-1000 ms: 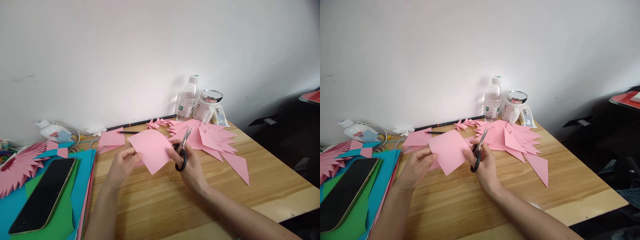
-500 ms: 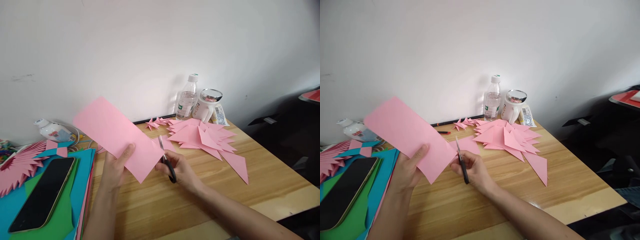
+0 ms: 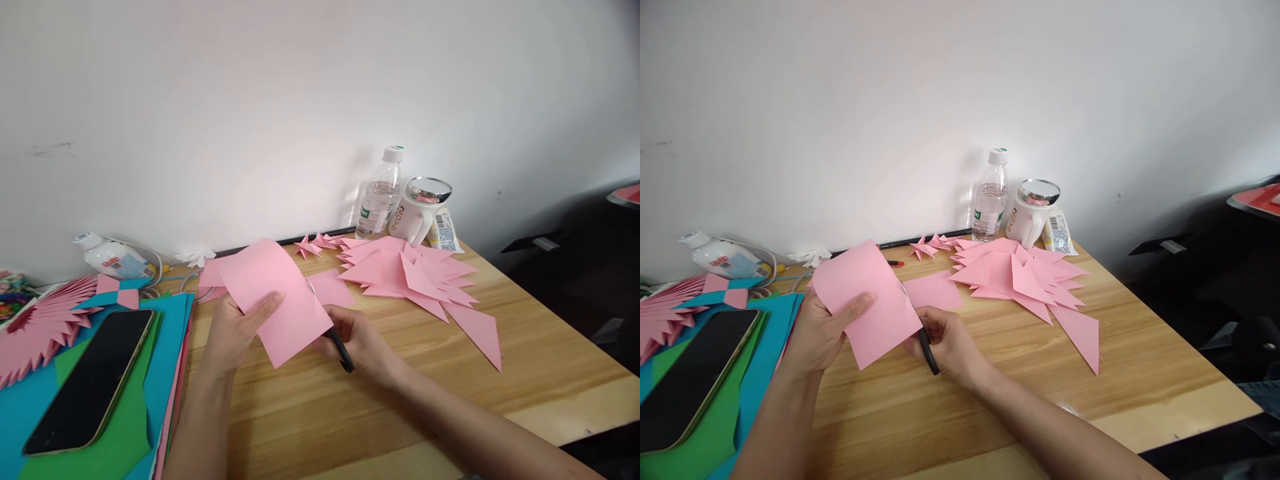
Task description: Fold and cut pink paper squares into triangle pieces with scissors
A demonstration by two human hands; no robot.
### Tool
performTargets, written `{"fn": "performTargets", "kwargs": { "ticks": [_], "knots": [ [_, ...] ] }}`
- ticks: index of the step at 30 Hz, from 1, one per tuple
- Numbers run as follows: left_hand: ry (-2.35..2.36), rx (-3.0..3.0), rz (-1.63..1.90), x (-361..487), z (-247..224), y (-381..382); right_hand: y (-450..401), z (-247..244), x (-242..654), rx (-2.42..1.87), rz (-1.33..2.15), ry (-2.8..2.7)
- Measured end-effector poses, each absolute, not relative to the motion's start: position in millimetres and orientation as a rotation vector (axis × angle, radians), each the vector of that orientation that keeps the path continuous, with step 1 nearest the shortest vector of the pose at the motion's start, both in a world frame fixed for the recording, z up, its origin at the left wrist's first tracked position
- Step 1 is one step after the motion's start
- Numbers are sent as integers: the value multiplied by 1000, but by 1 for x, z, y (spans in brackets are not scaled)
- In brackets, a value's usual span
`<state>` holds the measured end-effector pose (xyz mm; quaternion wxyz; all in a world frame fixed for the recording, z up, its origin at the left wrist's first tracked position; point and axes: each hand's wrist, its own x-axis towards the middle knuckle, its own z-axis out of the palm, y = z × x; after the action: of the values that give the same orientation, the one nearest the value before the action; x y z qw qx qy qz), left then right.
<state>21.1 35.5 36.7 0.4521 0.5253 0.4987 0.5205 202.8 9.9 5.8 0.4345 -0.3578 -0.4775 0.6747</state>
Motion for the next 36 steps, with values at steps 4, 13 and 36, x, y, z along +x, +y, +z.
{"fn": "performTargets", "kwargs": {
  "ticks": [4, 13, 36],
  "knots": [
    [1263, 1369, 1268, 19, 36, 36, 9, 7, 203, -913, 1693, -1211],
    [1228, 1340, 1168, 17, 35, 34, 9, 8, 203, -947, 1673, -1238],
    [1208, 1053, 1429, 19, 39, 36, 11, 9, 211, -882, 1835, -1283]
  ]
}}
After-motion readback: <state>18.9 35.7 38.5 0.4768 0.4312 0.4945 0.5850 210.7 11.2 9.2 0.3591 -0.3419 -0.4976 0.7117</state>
